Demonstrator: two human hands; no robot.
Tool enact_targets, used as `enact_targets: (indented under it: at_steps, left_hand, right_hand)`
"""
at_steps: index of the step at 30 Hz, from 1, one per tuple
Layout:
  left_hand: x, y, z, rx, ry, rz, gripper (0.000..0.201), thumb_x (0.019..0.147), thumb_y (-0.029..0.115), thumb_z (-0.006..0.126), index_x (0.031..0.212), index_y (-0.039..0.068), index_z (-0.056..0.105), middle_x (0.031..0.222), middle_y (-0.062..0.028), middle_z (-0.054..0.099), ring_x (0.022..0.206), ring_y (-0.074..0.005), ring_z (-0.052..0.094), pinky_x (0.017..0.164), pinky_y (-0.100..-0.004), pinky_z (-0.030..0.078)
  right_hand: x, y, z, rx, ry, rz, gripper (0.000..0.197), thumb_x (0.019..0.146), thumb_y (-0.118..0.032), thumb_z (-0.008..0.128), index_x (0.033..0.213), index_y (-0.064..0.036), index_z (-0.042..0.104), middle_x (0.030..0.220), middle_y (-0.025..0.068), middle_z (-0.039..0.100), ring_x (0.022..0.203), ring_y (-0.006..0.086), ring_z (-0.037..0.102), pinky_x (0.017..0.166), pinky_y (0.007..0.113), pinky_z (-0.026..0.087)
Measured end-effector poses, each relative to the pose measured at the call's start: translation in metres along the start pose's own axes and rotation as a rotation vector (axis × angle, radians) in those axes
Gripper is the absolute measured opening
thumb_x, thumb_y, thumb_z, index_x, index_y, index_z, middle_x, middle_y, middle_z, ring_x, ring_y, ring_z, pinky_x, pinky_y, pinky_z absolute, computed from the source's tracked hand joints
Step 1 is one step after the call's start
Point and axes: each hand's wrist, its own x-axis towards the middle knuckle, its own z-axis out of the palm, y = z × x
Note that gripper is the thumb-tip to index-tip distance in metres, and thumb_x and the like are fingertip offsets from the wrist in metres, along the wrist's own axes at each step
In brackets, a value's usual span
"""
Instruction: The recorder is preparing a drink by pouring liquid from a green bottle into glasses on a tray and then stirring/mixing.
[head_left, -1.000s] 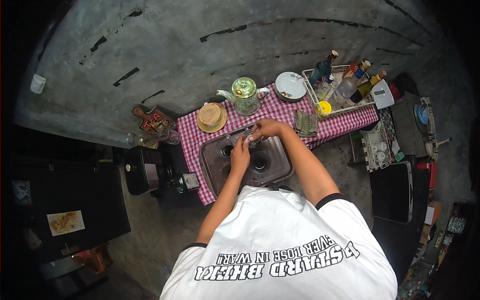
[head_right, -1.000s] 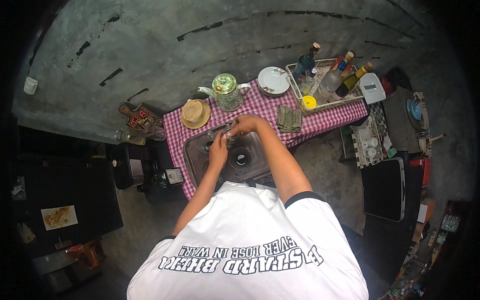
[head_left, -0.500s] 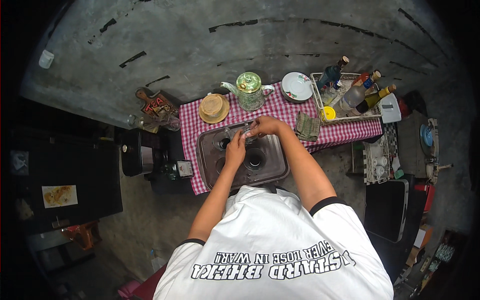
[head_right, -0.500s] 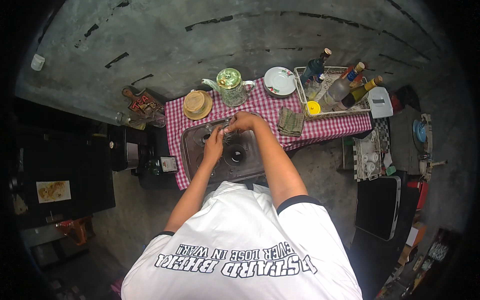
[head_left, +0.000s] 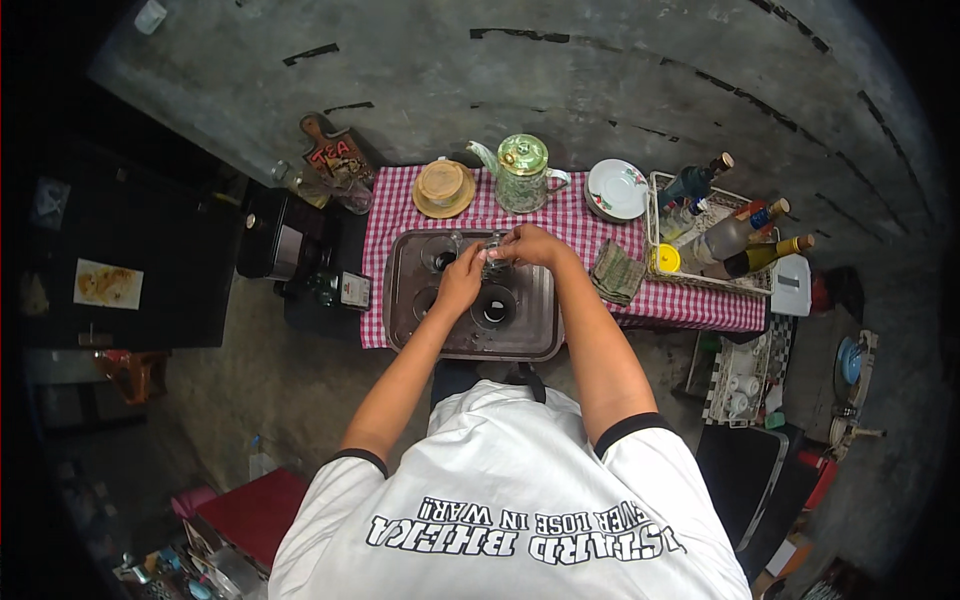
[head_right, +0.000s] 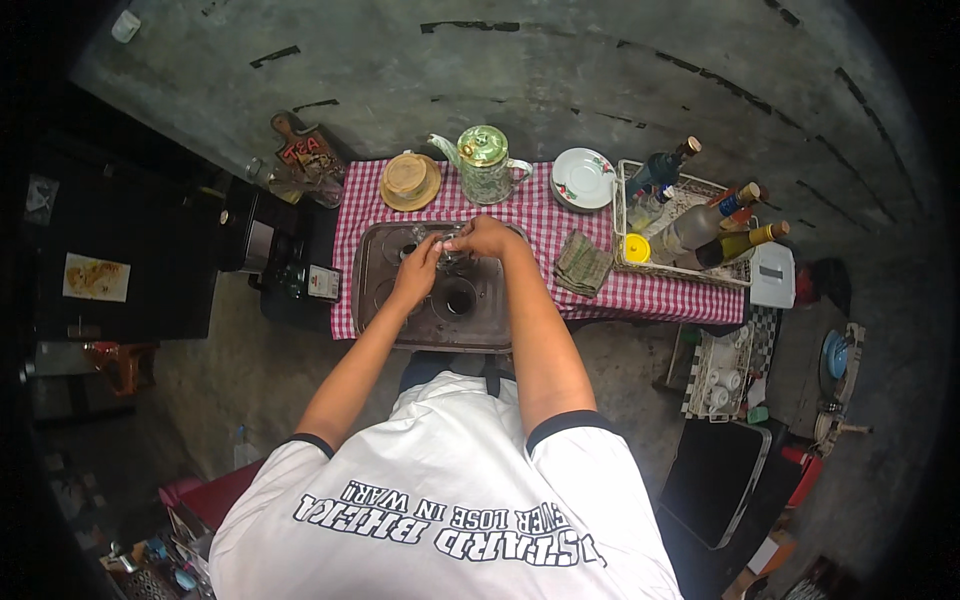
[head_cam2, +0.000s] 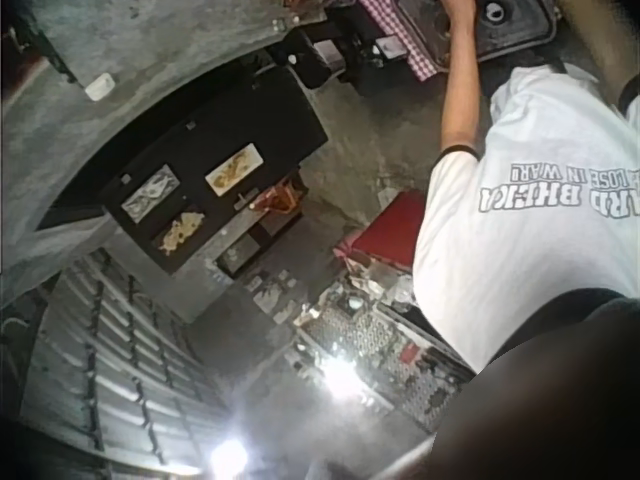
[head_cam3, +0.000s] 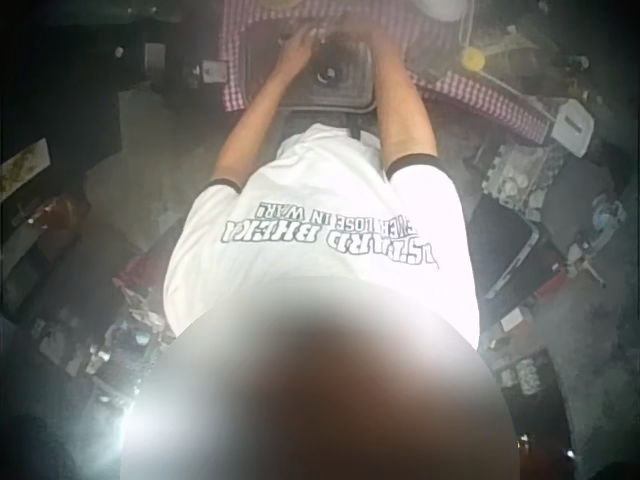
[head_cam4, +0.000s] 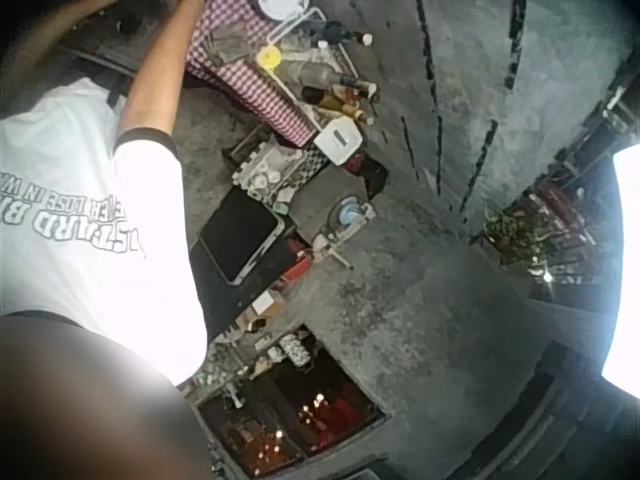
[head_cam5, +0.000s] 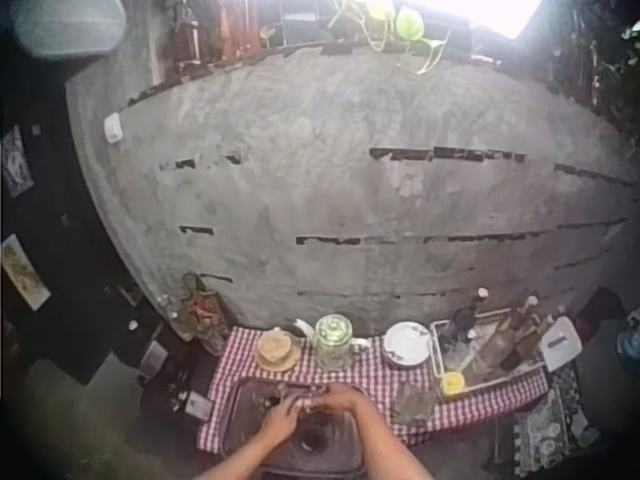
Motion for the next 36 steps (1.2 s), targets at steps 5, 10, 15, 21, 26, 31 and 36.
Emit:
enact_targets:
  at_steps: [5, 10, 15, 21, 26, 31, 36]
  left_hand:
    - [-0.003, -0.003, 0.003, -0.018, 0.071, 0.036, 0.039, 0.1, 0.033, 0.047, 0.128, 0.007, 0.056, 0.108, -0.0247, 0.066, 0.105, -0.0413, 0.062, 0.087, -0.044, 0.049]
    - [-0.004, 0.004, 0.005, -0.031, 0.049, -0.01, 0.039, 0.1, 0.033, 0.047, 0.128, 0.007, 0.056, 0.11, -0.0239, 0.065, 0.108, -0.0408, 0.061, 0.089, -0.0433, 0.049]
    - [-0.004, 0.002, 0.008, -0.031, 0.055, -0.001, 0.04, 0.101, 0.034, 0.046, 0.129, 0.008, 0.056, 0.111, -0.0229, 0.066, 0.109, -0.0393, 0.062, 0.09, -0.0425, 0.048]
    - [-0.003, -0.002, 0.007, -0.051, 0.06, 0.008, 0.041, 0.101, 0.034, 0.045, 0.13, 0.008, 0.055, 0.114, -0.0225, 0.065, 0.11, -0.0387, 0.061, 0.092, -0.0419, 0.048]
    - [-0.004, 0.0, 0.007, -0.047, 0.06, 0.008, 0.041, 0.101, 0.034, 0.045, 0.13, 0.007, 0.055, 0.117, -0.0229, 0.064, 0.113, -0.0385, 0.06, 0.094, -0.0413, 0.047]
    - [-0.005, -0.002, 0.006, -0.054, 0.056, -0.018, 0.042, 0.101, 0.034, 0.045, 0.131, 0.007, 0.054, 0.12, -0.0227, 0.063, 0.114, -0.0382, 0.059, 0.095, -0.0414, 0.046]
    - [-0.003, -0.003, 0.007, -0.073, 0.047, 0.019, 0.042, 0.101, 0.035, 0.045, 0.131, 0.007, 0.055, 0.12, -0.0219, 0.063, 0.115, -0.0386, 0.058, 0.095, -0.042, 0.045]
  right_hand:
    - [0.006, 0.004, 0.002, -0.04, -0.017, 0.015, 0.06, 0.072, -0.037, 0.085, 0.107, 0.0068, 0.063, 0.094, 0.0117, 0.067, 0.084, 0.0207, 0.065, 0.07, 0.033, 0.057]
    - [0.01, 0.017, 0.003, 0.001, 0.029, -0.083, 0.055, 0.073, -0.04, 0.084, 0.093, 0.0081, 0.068, 0.08, 0.0125, 0.069, 0.067, 0.0204, 0.064, 0.06, 0.033, 0.054]
    - [0.012, 0.02, 0.002, -0.022, 0.039, -0.091, 0.058, 0.072, -0.043, 0.084, 0.093, 0.0089, 0.068, 0.078, 0.0132, 0.067, 0.066, 0.0206, 0.064, 0.059, 0.034, 0.054]
    - [0.01, 0.005, -0.001, -0.079, -0.046, -0.004, 0.062, 0.074, -0.041, 0.083, 0.106, 0.0085, 0.063, 0.099, 0.0144, 0.067, 0.09, 0.0241, 0.066, 0.074, 0.036, 0.059]
    - [0.01, 0.011, -0.001, -0.084, -0.053, -0.014, 0.065, 0.074, -0.042, 0.083, 0.109, 0.009, 0.061, 0.1, 0.0151, 0.066, 0.09, 0.0249, 0.065, 0.073, 0.036, 0.059]
    - [0.007, 0.011, 0.003, -0.06, -0.038, -0.033, 0.067, 0.075, -0.042, 0.083, 0.111, 0.0092, 0.06, 0.1, 0.0147, 0.066, 0.088, 0.0238, 0.065, 0.07, 0.035, 0.058]
    - [0.01, 0.019, 0.006, -0.031, 0.061, -0.127, 0.053, 0.074, -0.041, 0.083, 0.093, 0.0064, 0.067, 0.078, 0.0101, 0.066, 0.066, 0.0185, 0.063, 0.057, 0.032, 0.052]
